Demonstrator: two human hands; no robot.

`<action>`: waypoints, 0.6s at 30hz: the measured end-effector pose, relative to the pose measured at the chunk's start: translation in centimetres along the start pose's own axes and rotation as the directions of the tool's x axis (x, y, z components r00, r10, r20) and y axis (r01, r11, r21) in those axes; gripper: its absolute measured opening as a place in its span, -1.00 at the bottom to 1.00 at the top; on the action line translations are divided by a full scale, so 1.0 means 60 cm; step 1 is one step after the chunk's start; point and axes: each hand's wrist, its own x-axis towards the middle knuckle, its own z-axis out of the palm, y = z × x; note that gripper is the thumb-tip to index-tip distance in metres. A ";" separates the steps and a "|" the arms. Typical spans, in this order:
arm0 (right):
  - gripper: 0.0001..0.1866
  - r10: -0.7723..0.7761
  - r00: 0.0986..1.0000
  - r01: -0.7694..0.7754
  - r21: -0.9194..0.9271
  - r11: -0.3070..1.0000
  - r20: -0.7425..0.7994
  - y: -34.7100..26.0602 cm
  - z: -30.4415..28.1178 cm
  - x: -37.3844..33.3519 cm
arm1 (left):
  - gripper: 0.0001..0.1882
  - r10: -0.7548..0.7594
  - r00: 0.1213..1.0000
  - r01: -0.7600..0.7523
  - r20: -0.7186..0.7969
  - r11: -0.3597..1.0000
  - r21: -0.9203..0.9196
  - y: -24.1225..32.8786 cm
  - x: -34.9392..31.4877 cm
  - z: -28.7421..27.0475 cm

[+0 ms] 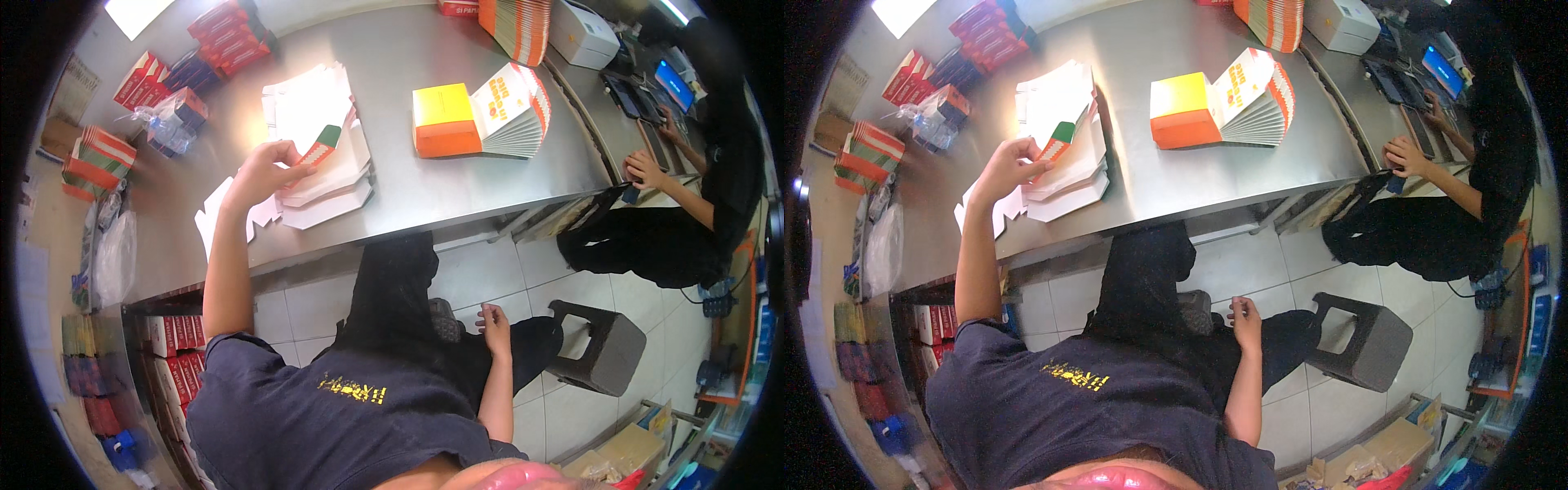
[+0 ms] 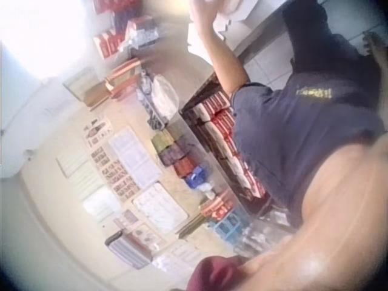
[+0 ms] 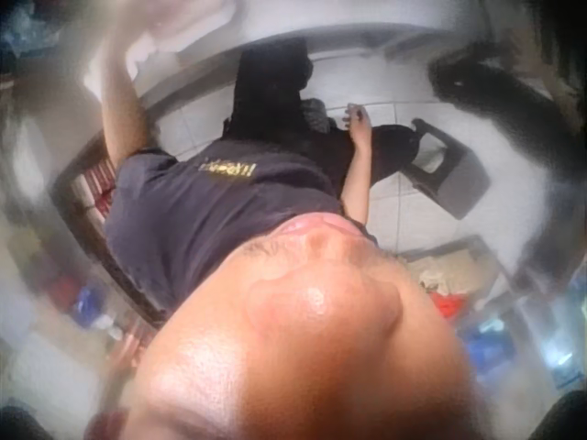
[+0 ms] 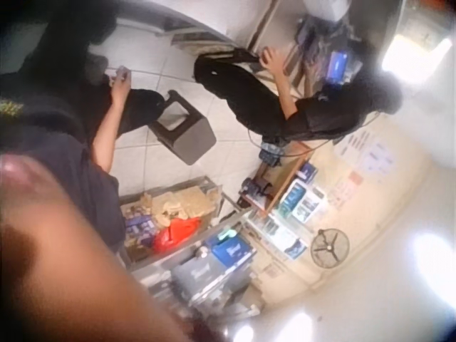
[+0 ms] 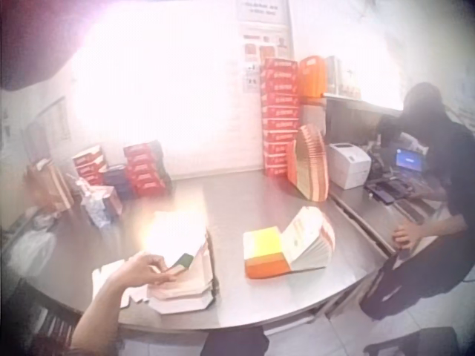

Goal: The person sits at a metal table and repeatedly folds flat paperboard pieces into small rectangular boxes, then stacks the finished boxes on the table. The person handles each piece one at a time, folding edges and pressing seams to form the box shape.

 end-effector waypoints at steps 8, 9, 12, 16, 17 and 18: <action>-0.58 -0.084 0.996 0.084 -0.009 0.996 -0.022 -0.018 -0.001 -0.014 | -0.85 0.484 0.307 -0.633 -0.820 0.747 0.204 0.072 -0.028 -0.011; -0.58 -0.119 0.992 0.119 -0.004 0.993 -0.037 -0.024 0.001 -0.019 | -0.89 0.445 0.382 -0.616 -0.810 0.776 0.137 0.094 -0.047 0.003; -0.57 -0.169 0.985 0.158 0.304 0.940 0.010 -0.098 -0.011 -0.053 | -0.96 0.879 0.323 -0.941 -0.350 0.338 -0.018 0.215 -0.092 0.097; -0.09 -0.400 0.898 0.366 0.811 0.456 -0.181 -0.044 -0.076 -0.072 | -0.65 0.968 0.147 -0.921 0.201 0.208 -0.329 0.291 -0.141 0.294; 0.14 -0.619 0.761 0.423 0.871 0.248 -0.194 -0.119 -0.103 -0.122 | -0.74 0.943 0.134 -0.911 0.303 0.238 -0.336 0.276 -0.155 0.333; 0.29 -0.677 0.692 0.413 0.907 0.086 -0.251 -0.135 -0.124 -0.142 | -0.81 0.907 0.105 -0.896 0.408 0.264 -0.357 0.258 -0.165 0.375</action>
